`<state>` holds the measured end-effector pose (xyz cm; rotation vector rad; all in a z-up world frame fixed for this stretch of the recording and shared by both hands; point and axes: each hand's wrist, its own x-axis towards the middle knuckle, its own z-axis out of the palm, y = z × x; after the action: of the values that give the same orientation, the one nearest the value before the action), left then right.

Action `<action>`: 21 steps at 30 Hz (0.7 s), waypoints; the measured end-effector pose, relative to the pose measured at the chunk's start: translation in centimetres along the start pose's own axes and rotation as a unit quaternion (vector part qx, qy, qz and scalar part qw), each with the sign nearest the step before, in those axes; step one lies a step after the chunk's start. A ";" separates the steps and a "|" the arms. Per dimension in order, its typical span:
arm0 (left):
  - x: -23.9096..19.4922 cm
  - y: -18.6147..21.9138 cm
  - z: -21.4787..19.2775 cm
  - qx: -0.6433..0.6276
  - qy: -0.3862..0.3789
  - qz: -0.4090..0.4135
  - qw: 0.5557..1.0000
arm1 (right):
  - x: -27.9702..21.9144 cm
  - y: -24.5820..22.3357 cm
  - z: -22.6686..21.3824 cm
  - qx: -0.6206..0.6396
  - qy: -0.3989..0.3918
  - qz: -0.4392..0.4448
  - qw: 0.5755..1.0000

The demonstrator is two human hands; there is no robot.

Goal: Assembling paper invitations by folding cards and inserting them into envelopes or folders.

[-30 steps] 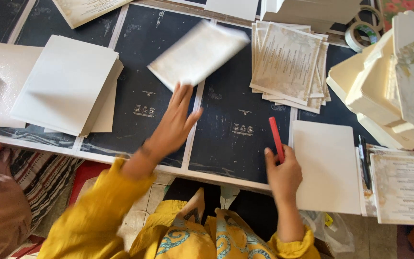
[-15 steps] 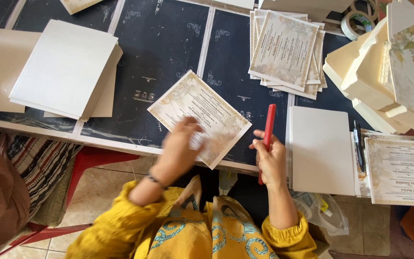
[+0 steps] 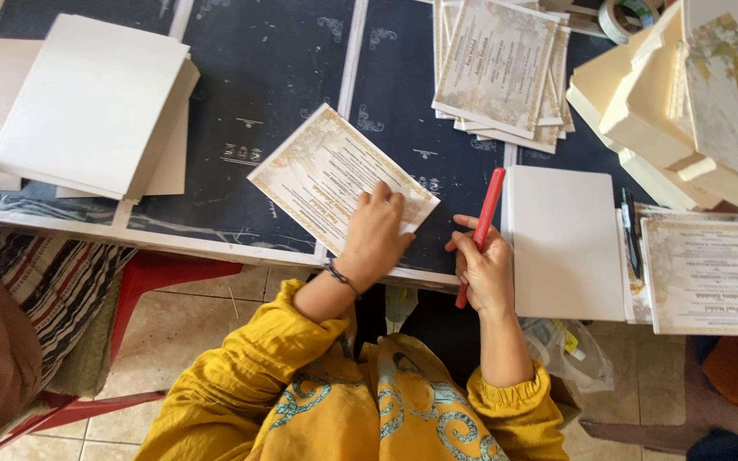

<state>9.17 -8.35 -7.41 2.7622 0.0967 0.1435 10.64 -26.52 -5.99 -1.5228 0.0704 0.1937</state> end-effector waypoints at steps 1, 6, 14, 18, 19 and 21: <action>-0.1 -0.6 -0.5 -0.006 -0.003 0.022 1.000 | 0.0 0.0 -0.1 0.010 -0.004 0.000 1.000; -0.7 -1.6 -0.1 -0.033 0.033 0.070 0.996 | -0.2 -0.6 -0.1 0.037 0.000 0.010 0.999; -6.7 0.1 -6.1 -0.291 0.088 0.180 0.935 | 0.2 -0.6 -1.0 -0.167 0.033 -0.017 0.985; -8.3 -2.5 -7.0 -0.401 0.112 0.140 0.898 | -0.3 1.6 -1.7 -0.231 0.026 0.000 0.973; -8.7 -3.8 -6.8 -0.438 0.165 0.048 0.883 | -0.5 1.4 -1.5 -0.276 0.043 -0.021 0.960; -9.7 -7.1 -5.2 -0.469 0.213 -0.044 0.856 | -1.4 0.9 -1.3 -0.319 0.061 -0.040 0.945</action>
<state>-1.37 -0.77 -6.07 1.7054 0.2036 0.6002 9.26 -27.94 -6.70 -2.1822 0.0447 0.0541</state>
